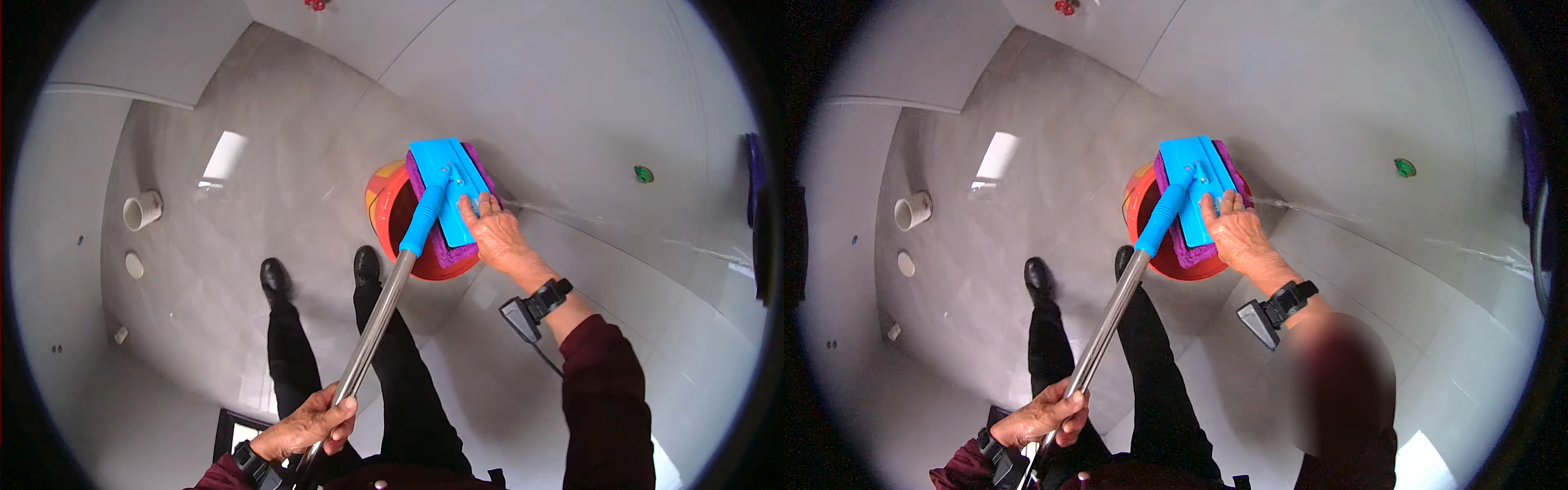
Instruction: Cleaning the walls and a window in a bathroom using a mop and water.
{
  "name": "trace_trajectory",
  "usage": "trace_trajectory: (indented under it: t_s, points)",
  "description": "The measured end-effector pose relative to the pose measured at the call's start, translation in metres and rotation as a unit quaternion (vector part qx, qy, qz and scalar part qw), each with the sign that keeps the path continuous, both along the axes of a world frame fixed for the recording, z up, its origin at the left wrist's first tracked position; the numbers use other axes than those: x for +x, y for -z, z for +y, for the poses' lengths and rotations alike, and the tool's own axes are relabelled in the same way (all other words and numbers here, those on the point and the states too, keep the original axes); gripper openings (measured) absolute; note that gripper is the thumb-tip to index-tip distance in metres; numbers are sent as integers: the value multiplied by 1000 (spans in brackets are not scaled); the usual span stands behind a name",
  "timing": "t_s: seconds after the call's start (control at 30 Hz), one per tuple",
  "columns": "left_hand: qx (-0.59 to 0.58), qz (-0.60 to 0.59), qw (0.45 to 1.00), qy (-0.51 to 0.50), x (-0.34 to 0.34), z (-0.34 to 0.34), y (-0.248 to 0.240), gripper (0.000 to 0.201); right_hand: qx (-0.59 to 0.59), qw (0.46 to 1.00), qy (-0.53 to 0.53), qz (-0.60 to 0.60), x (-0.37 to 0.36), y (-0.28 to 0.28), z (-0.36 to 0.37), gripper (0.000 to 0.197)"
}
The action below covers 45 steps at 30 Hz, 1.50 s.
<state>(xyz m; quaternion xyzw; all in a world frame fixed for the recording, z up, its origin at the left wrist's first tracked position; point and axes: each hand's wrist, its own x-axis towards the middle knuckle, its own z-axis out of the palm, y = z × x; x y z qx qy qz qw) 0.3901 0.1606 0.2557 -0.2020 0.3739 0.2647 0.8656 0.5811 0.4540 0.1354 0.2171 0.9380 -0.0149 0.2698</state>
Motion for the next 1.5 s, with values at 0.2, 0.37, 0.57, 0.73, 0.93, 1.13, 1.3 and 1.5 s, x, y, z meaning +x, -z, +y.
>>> trace_trajectory:
  t_s: [0.2, 0.37, 0.57, 0.73, 0.93, 1.13, 1.3, 1.5]
  points:
    - [-27, 11, 999, -43, 8, -5, -30, 31, -35, 999, -34, 11, -20, -33, 4, 49]
    - [-30, -20, 994, -106, 13, 25, -23, 29, -82, 994, -44, -62, -34, -13, 40, 43]
    - [18, -26, 994, -107, 50, -4, 15, 34, -63, 997, -12, -39, -4, 6, 17, 58]
    - [-2, -23, 991, -129, 26, 13, 28, 32, -34, 997, -37, -51, -27, 27, 34, 61]
    - [11, -14, 988, -151, 33, 7, 29, 34, -23, 993, -58, -97, -40, 30, 38, 55]
    - [32, 8, 989, -143, 46, 0, 40, 35, 0, 996, -31, -82, -39, 36, 36, 59]
    - [57, 19, 991, -122, 45, -23, 8, 37, 18, 999, -47, -21, -20, -8, 12, 59]
    - [53, -66, 993, -81, 47, -79, -81, 39, 11, 996, -70, 56, 27, -100, -53, 52]
